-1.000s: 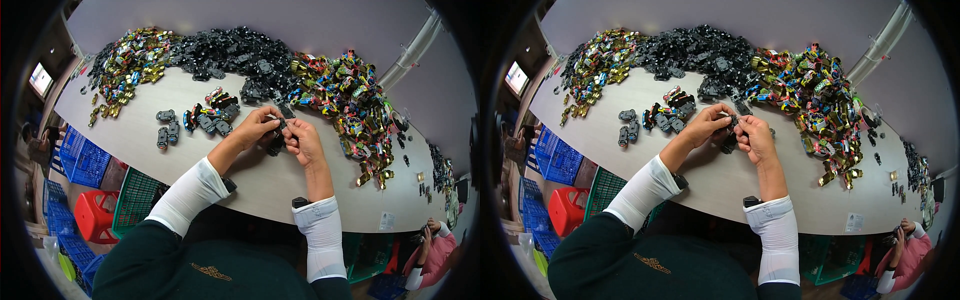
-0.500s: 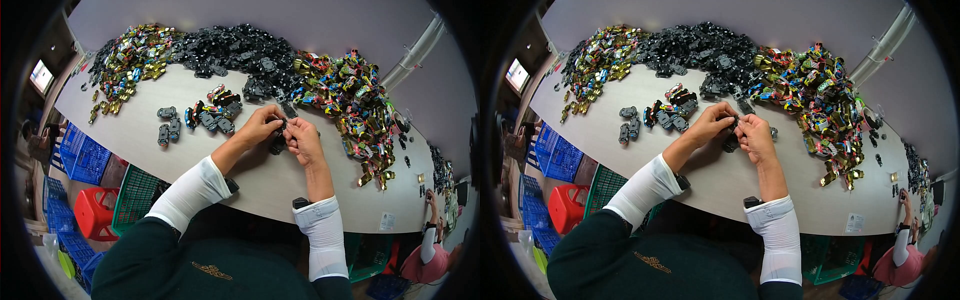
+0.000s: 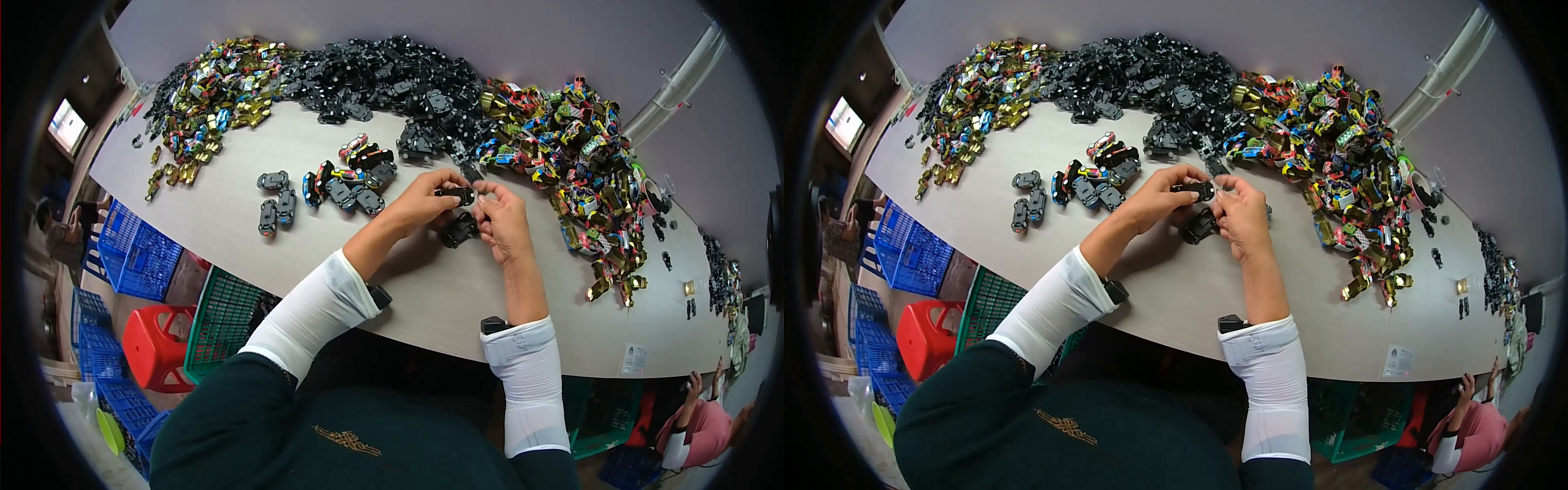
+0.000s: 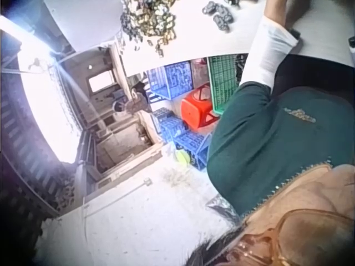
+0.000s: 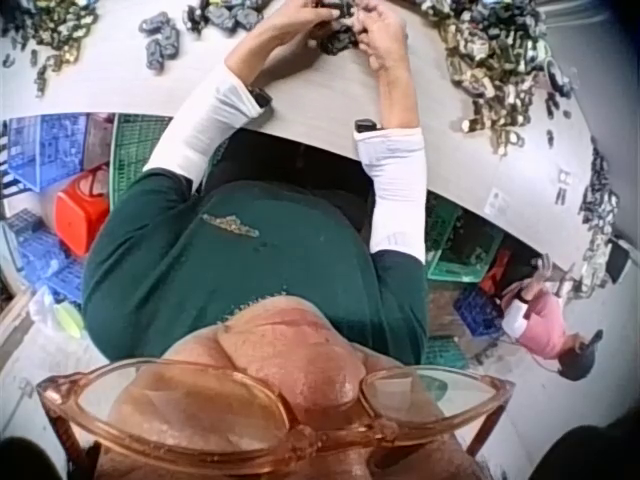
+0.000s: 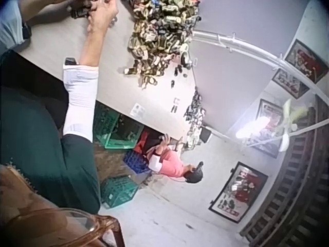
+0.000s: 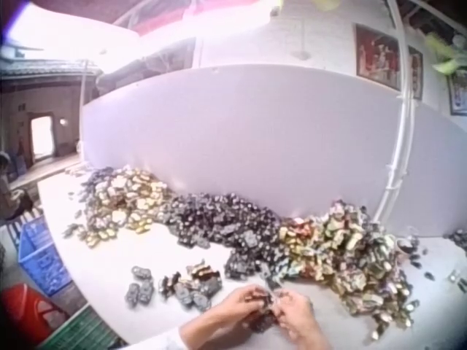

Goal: Checking and assembling small plastic toy car components on a factory assembly line.

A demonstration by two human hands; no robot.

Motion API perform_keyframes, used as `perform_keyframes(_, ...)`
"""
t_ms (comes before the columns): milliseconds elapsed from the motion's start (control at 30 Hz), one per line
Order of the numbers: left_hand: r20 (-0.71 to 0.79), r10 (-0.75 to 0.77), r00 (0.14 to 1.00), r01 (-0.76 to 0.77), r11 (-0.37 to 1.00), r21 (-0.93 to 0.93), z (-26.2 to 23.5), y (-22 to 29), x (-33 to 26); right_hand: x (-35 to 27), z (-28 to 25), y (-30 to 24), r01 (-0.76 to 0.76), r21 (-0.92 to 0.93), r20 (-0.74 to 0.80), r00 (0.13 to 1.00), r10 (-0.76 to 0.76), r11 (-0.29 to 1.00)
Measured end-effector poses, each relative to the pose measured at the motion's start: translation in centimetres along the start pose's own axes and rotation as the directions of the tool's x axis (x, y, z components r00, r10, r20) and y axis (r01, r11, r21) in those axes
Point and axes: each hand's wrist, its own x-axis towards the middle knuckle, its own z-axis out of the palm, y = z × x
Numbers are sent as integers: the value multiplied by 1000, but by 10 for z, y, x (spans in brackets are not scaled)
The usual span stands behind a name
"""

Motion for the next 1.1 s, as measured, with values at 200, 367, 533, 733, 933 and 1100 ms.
perform_keyframes(200,-288,213,933,-210,977,44,-14,-12,10,0,9,6,139,-104,97,987,-129,985)
perform_keyframes(367,-78,57,995,-54,998,45,8,16,-7,-3,-1,-5,62,200,116,989,-87,978)
perform_keyframes(533,58,241,969,-247,927,282,3,-5,4,-2,-8,-7,-56,261,217,976,-2,964)
perform_keyframes(733,29,166,986,-168,953,251,4,-6,4,-2,-8,-5,-79,272,212,977,20,959)
perform_keyframes(933,34,373,927,-340,801,492,7,-7,1,-2,-5,-2,-50,174,163,986,21,983)
perform_keyframes(1100,0,415,910,-340,744,575,12,-1,-6,-1,1,5,14,-35,95,995,-10,999)
